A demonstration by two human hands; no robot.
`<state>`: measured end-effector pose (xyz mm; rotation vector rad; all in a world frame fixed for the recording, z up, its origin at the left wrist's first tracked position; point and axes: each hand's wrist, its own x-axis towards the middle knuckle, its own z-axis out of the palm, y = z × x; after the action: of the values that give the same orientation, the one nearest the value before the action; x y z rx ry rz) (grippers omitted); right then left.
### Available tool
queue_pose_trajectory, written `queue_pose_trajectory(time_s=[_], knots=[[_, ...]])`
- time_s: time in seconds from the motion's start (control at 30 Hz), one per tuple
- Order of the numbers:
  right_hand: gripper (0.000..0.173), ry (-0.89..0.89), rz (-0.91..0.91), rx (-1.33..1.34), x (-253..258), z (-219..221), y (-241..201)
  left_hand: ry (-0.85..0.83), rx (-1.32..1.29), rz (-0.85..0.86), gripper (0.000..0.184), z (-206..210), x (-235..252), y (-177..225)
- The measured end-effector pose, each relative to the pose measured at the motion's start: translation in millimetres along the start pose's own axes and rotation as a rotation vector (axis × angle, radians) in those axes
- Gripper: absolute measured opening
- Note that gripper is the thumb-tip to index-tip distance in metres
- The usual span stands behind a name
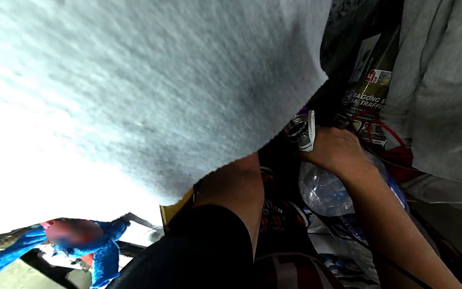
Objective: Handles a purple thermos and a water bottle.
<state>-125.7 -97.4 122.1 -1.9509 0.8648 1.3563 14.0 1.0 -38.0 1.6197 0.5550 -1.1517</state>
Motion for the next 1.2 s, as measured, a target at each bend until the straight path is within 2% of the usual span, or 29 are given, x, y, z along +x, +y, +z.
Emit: queue_pose_trajectory(time_s=[0.57,0.8,1.0,1.1,1.2], knots=[[0.062,-0.011,0.015,0.008,1,-1,-1,-0.095,-0.097,0.005,0.045,-4,-2,0],[0.061,-0.020,0.019,0.002,0,-3,-3,-0.052,-0.132,-0.019,0.044,-1,3,1],[0.058,0.044,-0.040,0.028,-11,1,4,-0.114,-0.062,0.038,0.046,-3,-3,-4],[0.055,0.139,-0.086,0.033,-22,8,7,-0.126,-0.149,0.082,0.037,1,-8,-9],[0.058,0.128,-0.091,0.024,-26,9,9,-0.183,-0.221,0.087,0.034,1,-15,-11]])
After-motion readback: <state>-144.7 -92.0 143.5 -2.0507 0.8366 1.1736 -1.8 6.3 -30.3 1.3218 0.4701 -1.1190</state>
